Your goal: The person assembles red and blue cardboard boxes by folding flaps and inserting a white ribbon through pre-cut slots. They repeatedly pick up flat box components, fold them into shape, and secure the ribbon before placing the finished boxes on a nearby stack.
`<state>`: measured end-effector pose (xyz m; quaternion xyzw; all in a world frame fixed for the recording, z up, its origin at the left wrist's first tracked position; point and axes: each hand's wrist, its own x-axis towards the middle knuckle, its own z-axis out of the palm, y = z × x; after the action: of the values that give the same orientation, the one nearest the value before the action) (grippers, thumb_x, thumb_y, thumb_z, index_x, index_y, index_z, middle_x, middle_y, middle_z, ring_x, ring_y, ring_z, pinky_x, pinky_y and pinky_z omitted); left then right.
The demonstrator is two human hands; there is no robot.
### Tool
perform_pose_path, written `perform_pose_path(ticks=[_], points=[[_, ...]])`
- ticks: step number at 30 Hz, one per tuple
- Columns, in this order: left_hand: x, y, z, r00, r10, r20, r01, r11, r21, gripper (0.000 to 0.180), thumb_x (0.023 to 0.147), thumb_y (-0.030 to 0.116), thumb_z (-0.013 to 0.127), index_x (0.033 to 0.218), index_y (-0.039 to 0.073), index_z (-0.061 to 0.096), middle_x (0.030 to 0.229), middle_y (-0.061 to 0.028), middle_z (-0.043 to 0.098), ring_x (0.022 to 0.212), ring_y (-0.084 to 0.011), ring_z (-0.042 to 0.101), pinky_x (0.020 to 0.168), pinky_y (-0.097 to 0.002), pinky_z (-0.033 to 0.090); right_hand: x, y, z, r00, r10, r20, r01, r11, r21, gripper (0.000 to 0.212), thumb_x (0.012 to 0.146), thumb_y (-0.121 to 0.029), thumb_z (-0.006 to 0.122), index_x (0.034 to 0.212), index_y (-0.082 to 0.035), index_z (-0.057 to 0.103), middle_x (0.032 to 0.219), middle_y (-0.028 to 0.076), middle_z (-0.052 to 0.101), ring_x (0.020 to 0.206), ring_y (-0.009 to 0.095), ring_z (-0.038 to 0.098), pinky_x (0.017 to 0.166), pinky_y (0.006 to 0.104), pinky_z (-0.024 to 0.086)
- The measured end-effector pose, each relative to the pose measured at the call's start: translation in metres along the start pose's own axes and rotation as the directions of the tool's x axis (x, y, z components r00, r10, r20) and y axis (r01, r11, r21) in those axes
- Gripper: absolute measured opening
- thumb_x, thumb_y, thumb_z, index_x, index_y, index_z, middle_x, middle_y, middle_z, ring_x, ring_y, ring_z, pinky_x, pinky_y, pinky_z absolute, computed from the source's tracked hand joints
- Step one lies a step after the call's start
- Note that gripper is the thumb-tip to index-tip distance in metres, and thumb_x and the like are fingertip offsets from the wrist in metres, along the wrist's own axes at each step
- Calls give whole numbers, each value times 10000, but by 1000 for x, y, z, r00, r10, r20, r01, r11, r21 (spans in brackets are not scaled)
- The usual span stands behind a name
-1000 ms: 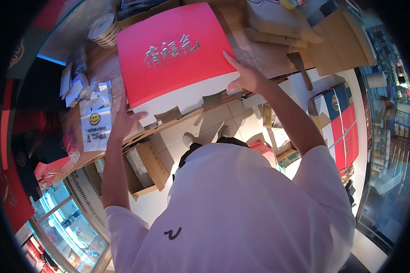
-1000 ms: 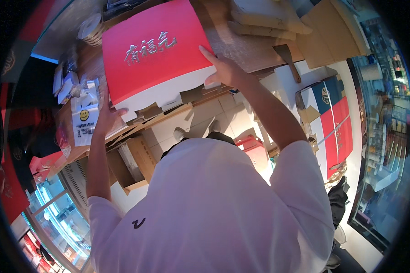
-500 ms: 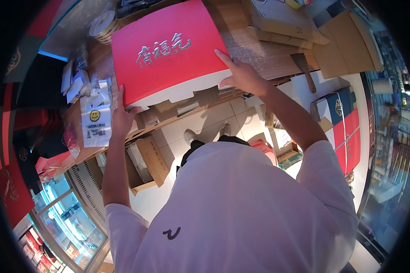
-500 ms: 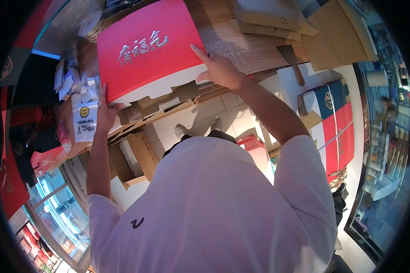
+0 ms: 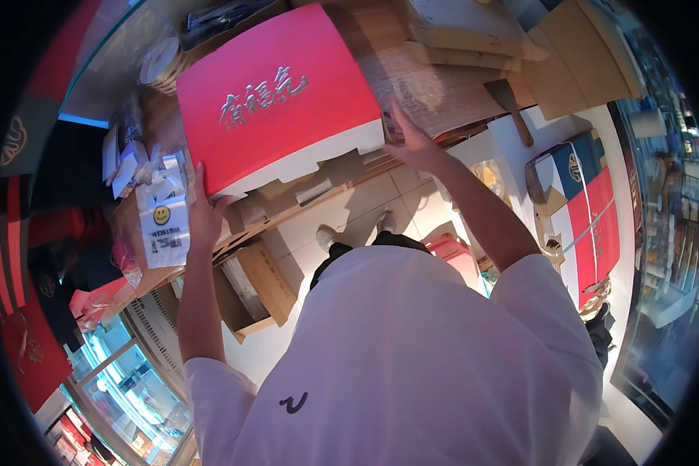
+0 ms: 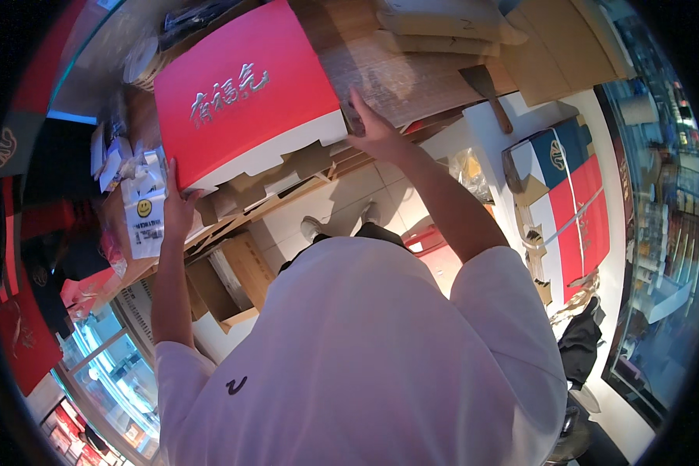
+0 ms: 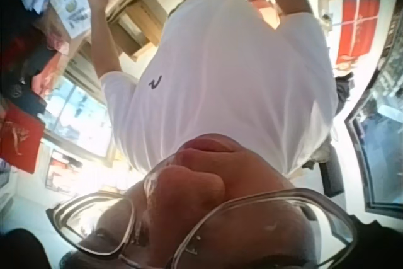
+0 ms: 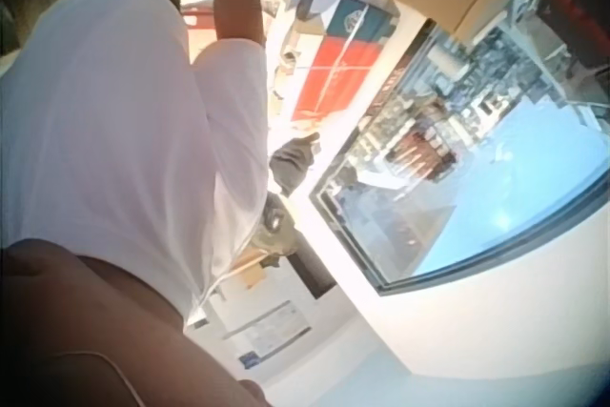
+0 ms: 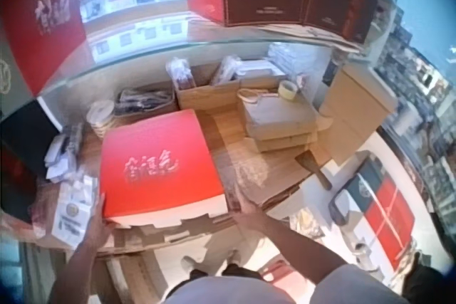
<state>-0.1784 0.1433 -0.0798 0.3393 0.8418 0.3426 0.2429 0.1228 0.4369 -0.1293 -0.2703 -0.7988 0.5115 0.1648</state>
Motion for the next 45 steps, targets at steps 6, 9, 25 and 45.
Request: perform_pose_path(ticks=[6,9,25,45], points=[[4,0,10,972,192,-139,-147,948,281,775,796,150,633,1396,256,154,1055,-208,591,905,-378,594,741,-432,481,37,-35,-3,969,-237,69,243,866,-436,764,746,-136,667,1385,-222,256,932,218,600,826,359,595,714,383,481],[5,-1,22,913,261,-314,-106,894,436,724,802,223,628,1385,271,201,1020,-198,605,857,-374,605,703,-442,478,45,-37,9,961,-254,-106,150,807,-572,736,738,-148,682,1361,-247,303,901,197,607,769,367,584,644,394,478],[-22,-59,38,999,-22,-34,7,923,-384,544,783,-18,522,1293,32,337,1253,-70,436,1133,-210,460,913,-316,414,23,-9,4,997,14,-76,-3,989,149,466,796,-44,583,1223,-21,396,1069,158,577,963,201,581,775,313,478],[-30,34,42,825,-72,-561,-186,902,-390,473,852,167,609,1210,-49,389,1109,-122,529,1011,-187,509,885,-313,407,35,-38,-19,997,1,83,-57,728,683,661,771,-100,686,1302,-31,299,1245,135,419,1116,195,437,944,326,379]])
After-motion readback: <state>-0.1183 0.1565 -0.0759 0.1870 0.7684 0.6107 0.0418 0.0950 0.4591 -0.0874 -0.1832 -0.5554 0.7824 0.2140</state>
